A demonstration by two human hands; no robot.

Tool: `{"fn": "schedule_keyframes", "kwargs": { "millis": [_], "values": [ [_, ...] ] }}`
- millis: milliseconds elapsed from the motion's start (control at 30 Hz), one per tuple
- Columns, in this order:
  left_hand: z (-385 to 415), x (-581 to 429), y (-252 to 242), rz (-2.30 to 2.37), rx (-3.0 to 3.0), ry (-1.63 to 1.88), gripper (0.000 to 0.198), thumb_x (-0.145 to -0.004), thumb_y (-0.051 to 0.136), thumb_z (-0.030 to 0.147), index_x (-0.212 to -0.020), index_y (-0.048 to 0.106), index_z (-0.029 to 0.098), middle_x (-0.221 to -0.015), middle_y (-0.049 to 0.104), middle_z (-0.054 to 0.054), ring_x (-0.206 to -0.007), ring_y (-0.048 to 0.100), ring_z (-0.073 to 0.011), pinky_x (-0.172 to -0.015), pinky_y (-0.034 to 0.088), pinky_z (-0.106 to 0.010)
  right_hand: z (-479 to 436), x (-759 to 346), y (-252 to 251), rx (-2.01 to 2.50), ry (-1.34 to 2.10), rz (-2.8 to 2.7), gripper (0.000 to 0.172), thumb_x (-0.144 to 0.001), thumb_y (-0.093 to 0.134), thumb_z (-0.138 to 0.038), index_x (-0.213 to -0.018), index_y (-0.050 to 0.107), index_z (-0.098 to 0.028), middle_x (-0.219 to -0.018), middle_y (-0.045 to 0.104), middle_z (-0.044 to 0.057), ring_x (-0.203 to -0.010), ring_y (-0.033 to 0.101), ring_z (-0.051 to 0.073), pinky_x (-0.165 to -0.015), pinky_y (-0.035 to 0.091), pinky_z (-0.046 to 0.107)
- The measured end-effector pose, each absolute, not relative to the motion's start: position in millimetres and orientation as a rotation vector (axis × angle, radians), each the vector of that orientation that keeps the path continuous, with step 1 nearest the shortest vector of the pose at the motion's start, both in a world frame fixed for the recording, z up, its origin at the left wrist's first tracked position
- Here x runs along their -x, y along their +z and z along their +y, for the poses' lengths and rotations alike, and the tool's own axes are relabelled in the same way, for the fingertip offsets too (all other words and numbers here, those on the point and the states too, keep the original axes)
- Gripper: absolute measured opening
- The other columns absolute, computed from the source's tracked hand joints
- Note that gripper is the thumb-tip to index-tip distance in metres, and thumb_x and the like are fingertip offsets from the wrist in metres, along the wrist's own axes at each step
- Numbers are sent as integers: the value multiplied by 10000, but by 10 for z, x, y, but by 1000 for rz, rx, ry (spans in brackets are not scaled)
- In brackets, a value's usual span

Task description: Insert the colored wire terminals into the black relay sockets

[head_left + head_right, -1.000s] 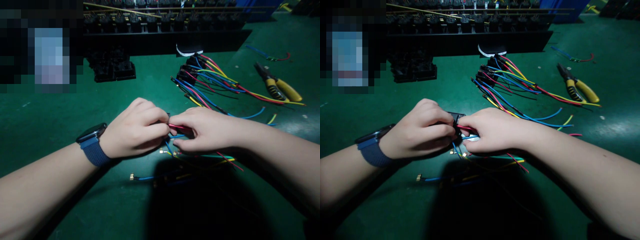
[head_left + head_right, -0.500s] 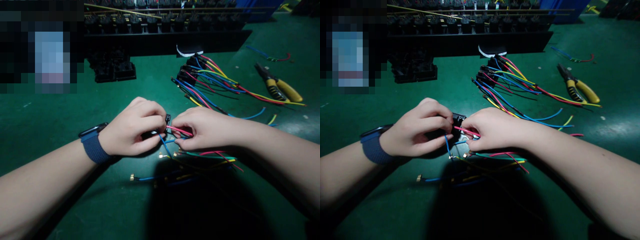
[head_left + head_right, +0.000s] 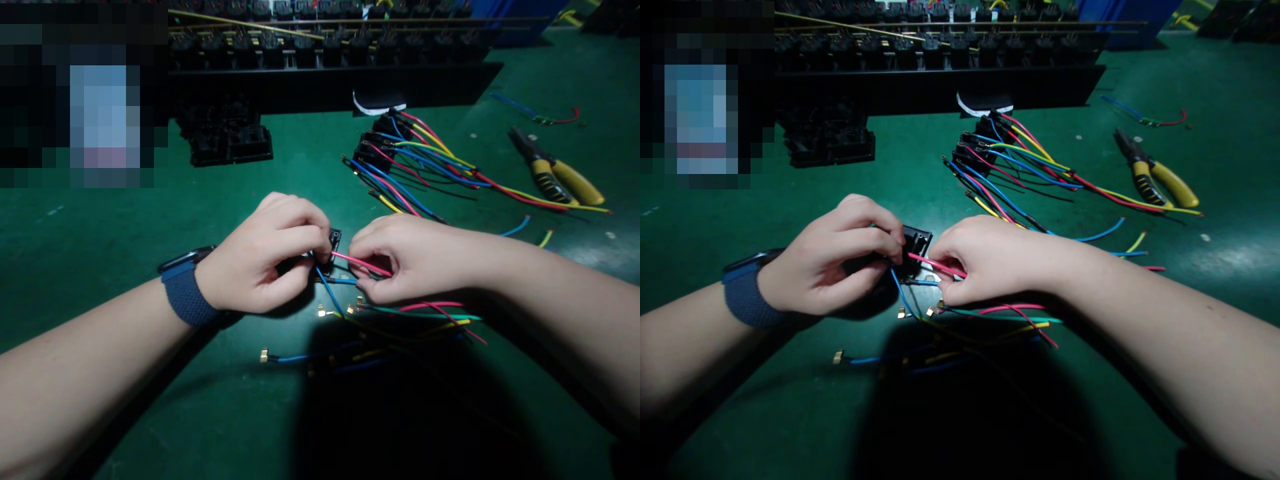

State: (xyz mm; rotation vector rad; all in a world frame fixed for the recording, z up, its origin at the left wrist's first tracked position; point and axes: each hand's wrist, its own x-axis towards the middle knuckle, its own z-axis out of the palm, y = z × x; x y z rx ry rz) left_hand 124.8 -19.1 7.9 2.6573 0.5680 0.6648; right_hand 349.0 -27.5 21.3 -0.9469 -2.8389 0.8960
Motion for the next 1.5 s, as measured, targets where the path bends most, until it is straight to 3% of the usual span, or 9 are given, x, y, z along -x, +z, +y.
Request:
{"fn": "schedule_keyframes", "kwargs": {
  "millis": [1000, 1500],
  "values": [
    [-168, -1264, 73, 586, -2654, 657, 148, -771, 478, 83, -828, 598, 146, -911, 590, -75, -876, 566, -183, -770, 467, -308, -272, -3476, 184, 976, 886, -2817, 176, -754, 558, -257, -619, 472, -181, -566, 419, -48, -558, 399, 88, -558, 240, 242],
    [-169, -1270, 88, 569, -2660, 667, 143, -774, 472, 95, -825, 594, 152, -891, 589, -74, -847, 566, -181, -754, 476, -310, -289, -3442, 174, 1066, 804, -2782, 258, -794, 523, -302, -592, 421, -180, -550, 405, -48, -522, 310, 77, -533, 176, 252]
  ]
}}
